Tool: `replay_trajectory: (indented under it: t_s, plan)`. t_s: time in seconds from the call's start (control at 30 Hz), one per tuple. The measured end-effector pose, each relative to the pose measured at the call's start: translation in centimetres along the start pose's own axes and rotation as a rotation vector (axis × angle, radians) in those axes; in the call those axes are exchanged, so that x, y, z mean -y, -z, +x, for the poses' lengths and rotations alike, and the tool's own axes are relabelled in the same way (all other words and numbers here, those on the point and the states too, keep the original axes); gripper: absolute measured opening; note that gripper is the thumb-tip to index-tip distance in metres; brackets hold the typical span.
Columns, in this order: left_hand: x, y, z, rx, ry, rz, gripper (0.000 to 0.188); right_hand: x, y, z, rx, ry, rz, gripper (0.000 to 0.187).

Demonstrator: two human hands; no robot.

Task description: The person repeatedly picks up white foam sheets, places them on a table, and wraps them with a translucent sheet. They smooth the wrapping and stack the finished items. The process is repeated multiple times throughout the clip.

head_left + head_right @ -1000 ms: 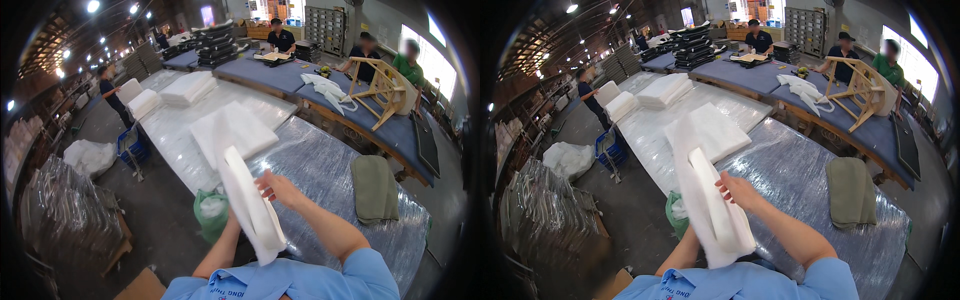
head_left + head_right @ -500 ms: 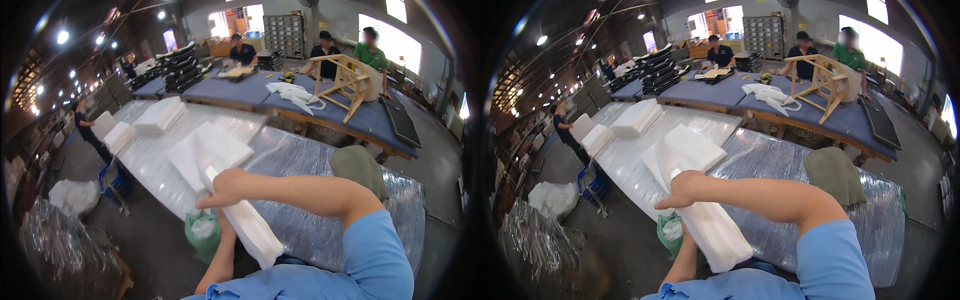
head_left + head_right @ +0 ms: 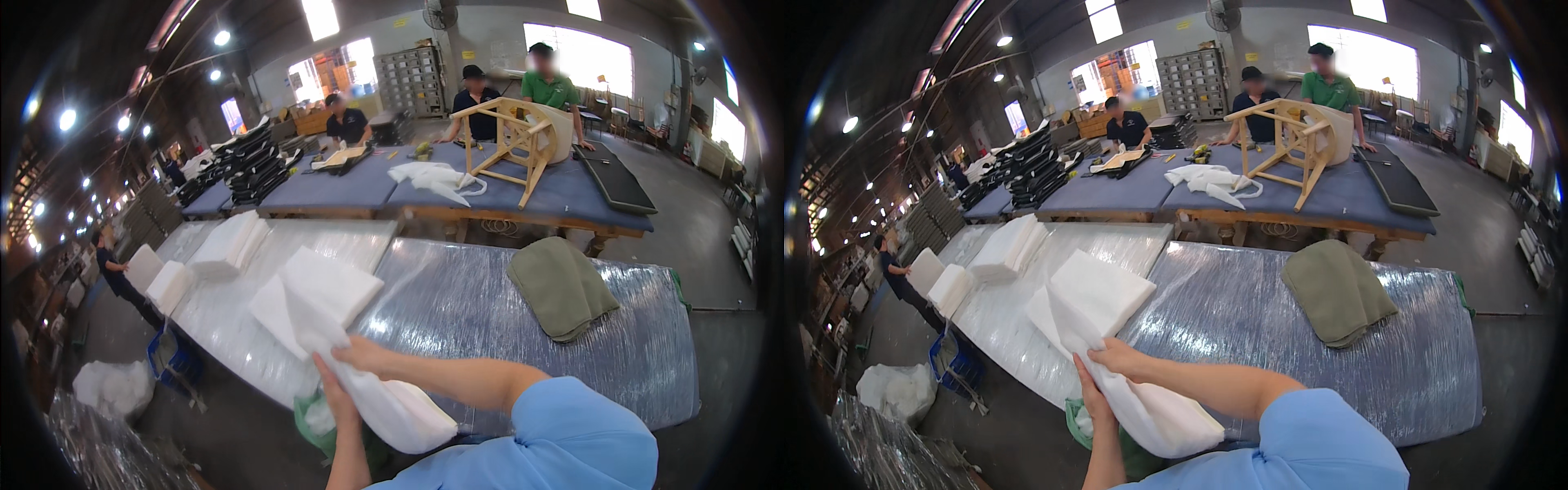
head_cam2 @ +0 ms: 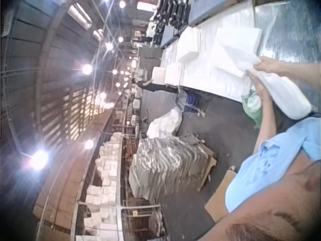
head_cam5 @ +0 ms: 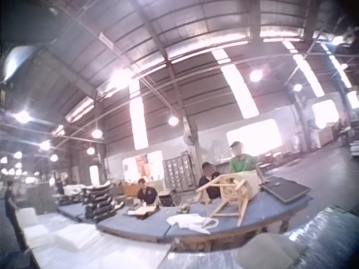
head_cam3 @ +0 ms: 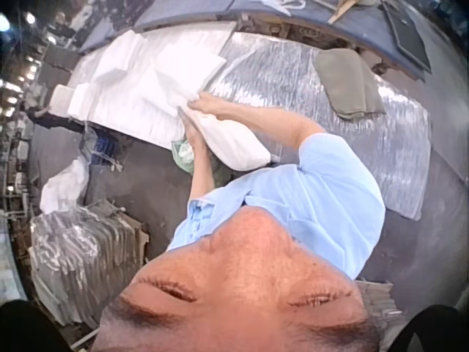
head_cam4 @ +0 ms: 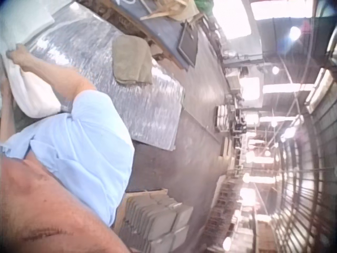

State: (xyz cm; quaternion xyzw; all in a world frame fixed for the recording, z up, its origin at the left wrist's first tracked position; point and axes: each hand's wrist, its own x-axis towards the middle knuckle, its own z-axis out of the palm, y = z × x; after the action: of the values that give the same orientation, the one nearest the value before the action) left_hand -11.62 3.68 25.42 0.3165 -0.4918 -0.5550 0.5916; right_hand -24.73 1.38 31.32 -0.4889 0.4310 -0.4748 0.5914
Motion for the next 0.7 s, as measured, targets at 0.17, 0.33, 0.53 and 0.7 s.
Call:
replay_trajectory:
  t_s: [0.17, 0.33, 0.53, 0.7]
  plan:
    - [0.3, 2.8, -0.1, -0.034, -0.058, 0.331, 0.067, -1.2, -0.9, -0.9, -0.066, -0.087, 0.176, 0.052]
    - [-1.0, 3.3, -1.0, 0.023, -0.153, 0.740, 0.066, -4.2, -0.1, -1.0, 0.009, -0.150, 0.434, 0.059]
    - [-3.2, 2.9, -1.1, 0.210, -0.220, 1.196, 0.061, -8.1, 0.3, -1.3, 0.145, -0.254, 0.864, 0.052]
    - [-4.4, 3.5, -0.8, 0.327, -0.214, 1.356, 0.057, -7.4, -0.7, -2.5, 0.191, -0.385, 1.038, 0.049]
